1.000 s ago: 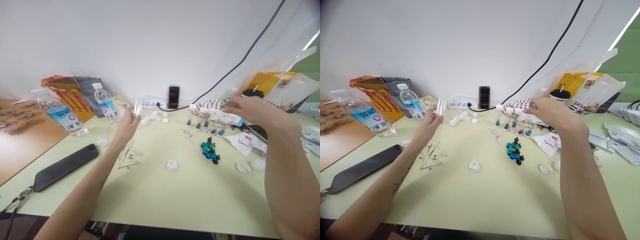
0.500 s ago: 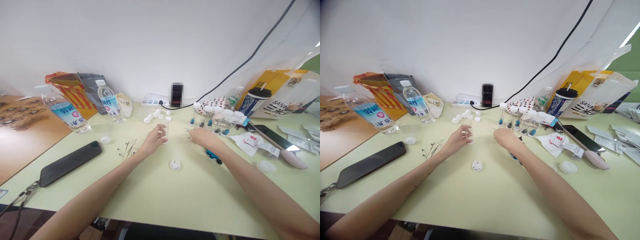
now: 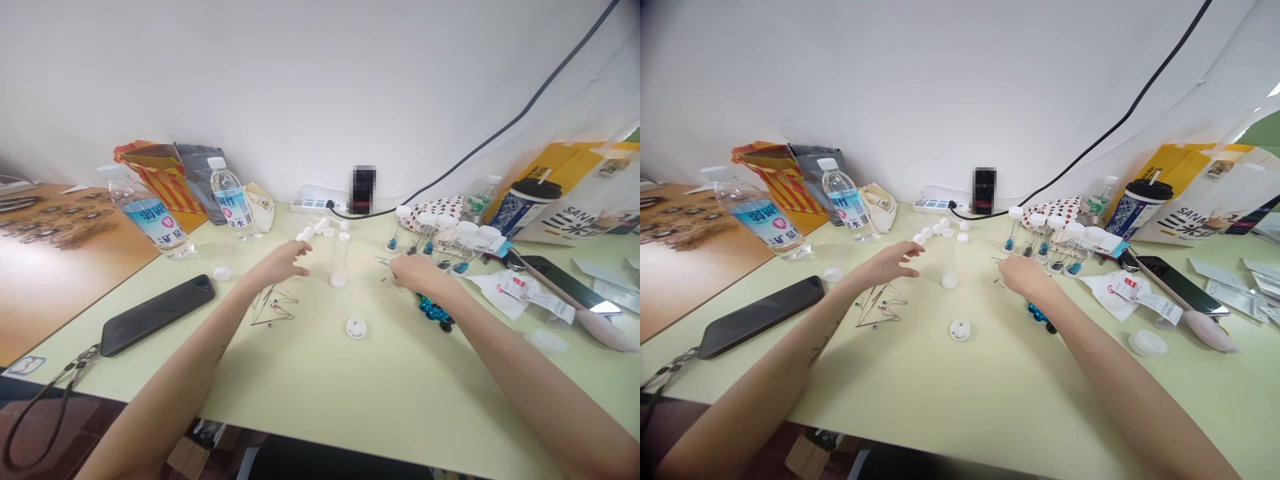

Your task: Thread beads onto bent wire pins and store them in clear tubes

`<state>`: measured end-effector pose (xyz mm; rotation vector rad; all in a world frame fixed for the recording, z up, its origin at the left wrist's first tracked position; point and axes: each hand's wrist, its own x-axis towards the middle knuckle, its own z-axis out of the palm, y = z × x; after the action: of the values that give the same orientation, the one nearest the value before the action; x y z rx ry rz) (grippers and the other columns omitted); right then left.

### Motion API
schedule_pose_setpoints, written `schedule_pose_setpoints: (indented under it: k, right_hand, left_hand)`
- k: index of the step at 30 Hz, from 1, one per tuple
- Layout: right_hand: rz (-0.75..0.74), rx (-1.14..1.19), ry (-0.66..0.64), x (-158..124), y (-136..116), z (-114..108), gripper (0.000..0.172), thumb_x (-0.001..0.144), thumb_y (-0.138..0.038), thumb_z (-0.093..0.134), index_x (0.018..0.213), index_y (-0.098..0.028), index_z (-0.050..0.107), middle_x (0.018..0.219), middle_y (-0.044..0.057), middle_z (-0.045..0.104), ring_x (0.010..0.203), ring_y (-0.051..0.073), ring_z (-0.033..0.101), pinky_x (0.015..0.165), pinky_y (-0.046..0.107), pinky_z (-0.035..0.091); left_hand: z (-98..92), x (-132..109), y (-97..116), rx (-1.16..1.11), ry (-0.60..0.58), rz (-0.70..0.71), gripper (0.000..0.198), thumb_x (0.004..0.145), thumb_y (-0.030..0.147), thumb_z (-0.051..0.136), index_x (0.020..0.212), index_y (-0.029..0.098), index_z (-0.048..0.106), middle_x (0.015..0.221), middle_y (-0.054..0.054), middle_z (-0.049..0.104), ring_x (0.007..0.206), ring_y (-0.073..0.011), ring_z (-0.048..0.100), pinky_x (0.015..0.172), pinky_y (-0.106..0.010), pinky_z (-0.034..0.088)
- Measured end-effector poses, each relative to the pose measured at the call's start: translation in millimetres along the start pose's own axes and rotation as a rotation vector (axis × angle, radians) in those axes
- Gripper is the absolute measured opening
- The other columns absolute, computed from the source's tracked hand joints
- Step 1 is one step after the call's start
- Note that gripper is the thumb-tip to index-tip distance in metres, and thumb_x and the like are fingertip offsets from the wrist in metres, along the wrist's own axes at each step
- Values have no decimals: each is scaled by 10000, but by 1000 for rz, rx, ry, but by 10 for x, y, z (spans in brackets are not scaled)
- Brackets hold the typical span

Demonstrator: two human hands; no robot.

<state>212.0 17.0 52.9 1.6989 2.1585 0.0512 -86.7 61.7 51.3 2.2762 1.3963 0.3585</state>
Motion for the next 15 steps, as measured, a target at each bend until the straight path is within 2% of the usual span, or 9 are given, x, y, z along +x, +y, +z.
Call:
schedule_pose_setpoints:
  k: [1,3,7,11,13,15]
  right_hand:
    - [-9,2,-6,-3,-4,3,299,781,-23,465,995,-74,668,874,193,679,868,276,674,637,288,462]
    - [-23,4,-10,-15,-12,4,313,785,-15,445,998,-75,666,867,191,677,858,269,672,628,283,449]
    - [-36,11,-19,-35,-15,-5,324,774,-8,442,1000,-80,662,848,179,676,816,250,670,599,268,418]
    - [-24,14,-17,-50,-17,5,295,777,-17,454,971,-93,661,851,166,674,789,237,664,584,262,397]
    - [-10,6,1,-69,-28,2,268,785,-20,460,948,-96,658,856,163,672,796,236,662,586,261,391]
    - [5,-5,34,-102,-40,-33,219,805,-42,475,924,-97,651,876,163,666,816,245,658,586,264,385]
  left_hand:
    - [-91,-24,-58,89,30,-63,378,742,370,605,1067,178,603,1120,-88,605,1027,-250,592,875,-347,469]
    - [-225,-86,-187,288,18,-199,284,751,428,585,881,185,654,1017,-73,649,967,-248,607,799,-318,476]
    - [-296,-190,-402,377,-49,-274,186,729,364,601,700,191,663,845,-67,680,902,-256,626,676,-285,466]
    - [-217,-211,-400,488,-96,-263,129,706,285,619,673,165,652,859,-96,670,843,-257,631,671,-294,461]
    - [-144,-224,-329,540,-93,-236,96,737,202,570,734,156,654,905,-105,662,870,-246,624,718,-294,464]
    - [-44,-244,-243,591,-70,-221,174,784,118,478,791,137,651,908,-129,648,901,-253,613,755,-315,465]
